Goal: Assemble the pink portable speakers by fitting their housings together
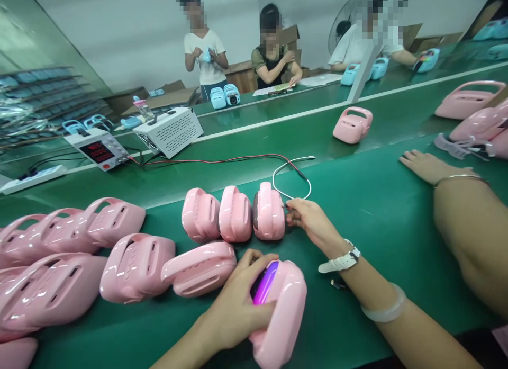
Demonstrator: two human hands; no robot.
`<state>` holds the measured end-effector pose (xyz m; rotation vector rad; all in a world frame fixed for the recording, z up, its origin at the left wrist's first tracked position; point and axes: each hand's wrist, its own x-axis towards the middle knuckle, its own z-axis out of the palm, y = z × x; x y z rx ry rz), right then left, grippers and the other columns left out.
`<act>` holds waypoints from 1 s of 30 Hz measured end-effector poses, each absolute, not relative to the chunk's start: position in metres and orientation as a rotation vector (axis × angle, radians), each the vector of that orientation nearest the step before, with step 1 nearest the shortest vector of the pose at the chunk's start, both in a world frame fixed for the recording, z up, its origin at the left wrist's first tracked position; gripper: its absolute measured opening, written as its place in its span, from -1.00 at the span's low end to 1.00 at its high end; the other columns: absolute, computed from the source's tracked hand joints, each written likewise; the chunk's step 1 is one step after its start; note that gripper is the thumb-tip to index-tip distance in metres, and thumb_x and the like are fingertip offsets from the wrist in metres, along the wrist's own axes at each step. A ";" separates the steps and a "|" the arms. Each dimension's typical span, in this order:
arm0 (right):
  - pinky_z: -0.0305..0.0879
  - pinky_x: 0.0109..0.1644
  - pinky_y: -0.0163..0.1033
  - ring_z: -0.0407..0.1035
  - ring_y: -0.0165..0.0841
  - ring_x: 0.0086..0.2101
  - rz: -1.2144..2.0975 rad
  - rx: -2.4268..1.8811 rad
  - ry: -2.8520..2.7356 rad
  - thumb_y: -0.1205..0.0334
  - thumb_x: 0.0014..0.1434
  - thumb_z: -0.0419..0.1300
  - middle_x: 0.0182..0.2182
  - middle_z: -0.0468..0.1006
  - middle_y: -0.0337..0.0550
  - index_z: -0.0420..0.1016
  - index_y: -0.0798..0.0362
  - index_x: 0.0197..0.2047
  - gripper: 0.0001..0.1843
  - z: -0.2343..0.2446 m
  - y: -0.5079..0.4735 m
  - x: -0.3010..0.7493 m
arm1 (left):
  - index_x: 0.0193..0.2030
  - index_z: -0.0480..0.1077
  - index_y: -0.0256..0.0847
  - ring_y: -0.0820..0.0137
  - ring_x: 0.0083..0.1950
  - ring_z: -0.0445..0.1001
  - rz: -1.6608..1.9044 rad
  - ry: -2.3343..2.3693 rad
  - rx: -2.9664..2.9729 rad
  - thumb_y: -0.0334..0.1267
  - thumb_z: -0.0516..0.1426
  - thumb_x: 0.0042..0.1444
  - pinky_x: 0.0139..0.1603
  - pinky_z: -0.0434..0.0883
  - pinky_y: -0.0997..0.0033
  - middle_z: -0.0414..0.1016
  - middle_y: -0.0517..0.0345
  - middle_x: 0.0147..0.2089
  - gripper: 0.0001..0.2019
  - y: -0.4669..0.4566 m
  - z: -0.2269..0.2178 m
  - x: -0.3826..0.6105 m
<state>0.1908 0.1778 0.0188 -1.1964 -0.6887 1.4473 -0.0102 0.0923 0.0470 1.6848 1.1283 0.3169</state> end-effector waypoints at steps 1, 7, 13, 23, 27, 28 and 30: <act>0.31 -0.50 -0.39 0.33 -0.50 -0.61 1.444 -1.189 -0.683 0.15 -0.11 0.38 -0.66 0.42 -0.30 0.43 0.10 -0.54 -0.75 0.019 0.177 0.190 | 0.28 0.34 -0.10 0.02 0.22 0.37 0.277 1.153 1.689 -0.13 0.21 0.02 0.37 0.24 -0.04 0.37 -0.06 0.16 -0.37 0.092 0.053 -0.013; 0.10 -0.65 -0.40 0.25 -0.57 -0.75 1.436 -1.159 -0.659 0.13 -0.17 0.33 -0.63 0.46 -0.33 0.41 0.11 -0.59 -0.75 0.020 0.178 0.186 | 0.17 0.45 0.10 0.05 0.23 0.44 0.247 1.507 1.943 0.09 0.03 0.24 0.16 0.48 0.16 0.51 0.14 0.20 -0.57 0.098 0.118 -0.042; 0.13 -0.67 -0.39 0.24 -0.57 -0.77 1.455 -1.139 -0.699 0.14 -0.17 0.34 -0.58 0.54 -0.25 0.41 0.10 -0.60 -0.76 0.021 0.175 0.187 | 0.36 0.18 -0.21 0.23 -0.36 0.53 0.007 1.519 2.105 0.20 0.01 0.19 -0.37 0.40 0.32 0.60 0.09 -0.26 -0.29 0.180 0.150 0.003; 0.26 -0.60 -0.37 0.33 -0.50 -0.70 1.567 -1.095 -0.899 -0.06 -0.34 0.52 -0.67 0.47 -0.31 0.40 0.08 -0.58 -0.52 0.021 0.179 0.210 | -0.05 0.32 -0.34 0.22 -0.31 0.55 -0.070 1.481 2.150 -0.17 0.03 0.11 -0.45 0.32 0.41 0.57 0.00 -0.30 -0.67 0.210 0.129 0.054; 0.36 -0.50 -0.32 0.43 -0.41 -0.61 1.570 -1.106 -0.955 -0.07 -0.40 0.56 -0.63 0.53 -0.23 0.44 0.09 -0.54 -0.48 0.020 0.176 0.233 | 0.12 0.22 -0.45 0.26 -0.53 0.53 0.022 1.399 1.847 -0.26 0.05 0.12 -0.51 0.40 0.44 0.42 0.18 -0.59 -0.56 0.205 0.124 0.066; 0.37 -0.48 -0.30 0.45 -0.39 -0.60 1.557 -1.110 -0.972 -0.04 -0.42 0.58 -0.62 0.55 -0.21 0.47 0.09 -0.52 -0.48 0.020 0.176 0.238 | 0.15 0.20 -0.44 0.27 -0.54 0.53 0.036 1.369 1.816 -0.27 0.06 0.13 -0.50 0.43 0.44 0.42 0.20 -0.59 -0.55 0.206 0.124 0.068; 0.36 -0.46 -0.29 0.43 -0.40 -0.59 1.510 -1.112 -1.005 0.03 -0.45 0.60 -0.62 0.55 -0.22 0.51 0.10 -0.50 -0.50 0.018 0.176 0.243 | 0.16 0.23 -0.39 0.28 -0.50 0.56 0.065 1.329 1.799 -0.27 0.04 0.18 -0.45 0.48 0.42 0.47 0.14 -0.51 -0.59 0.211 0.126 0.070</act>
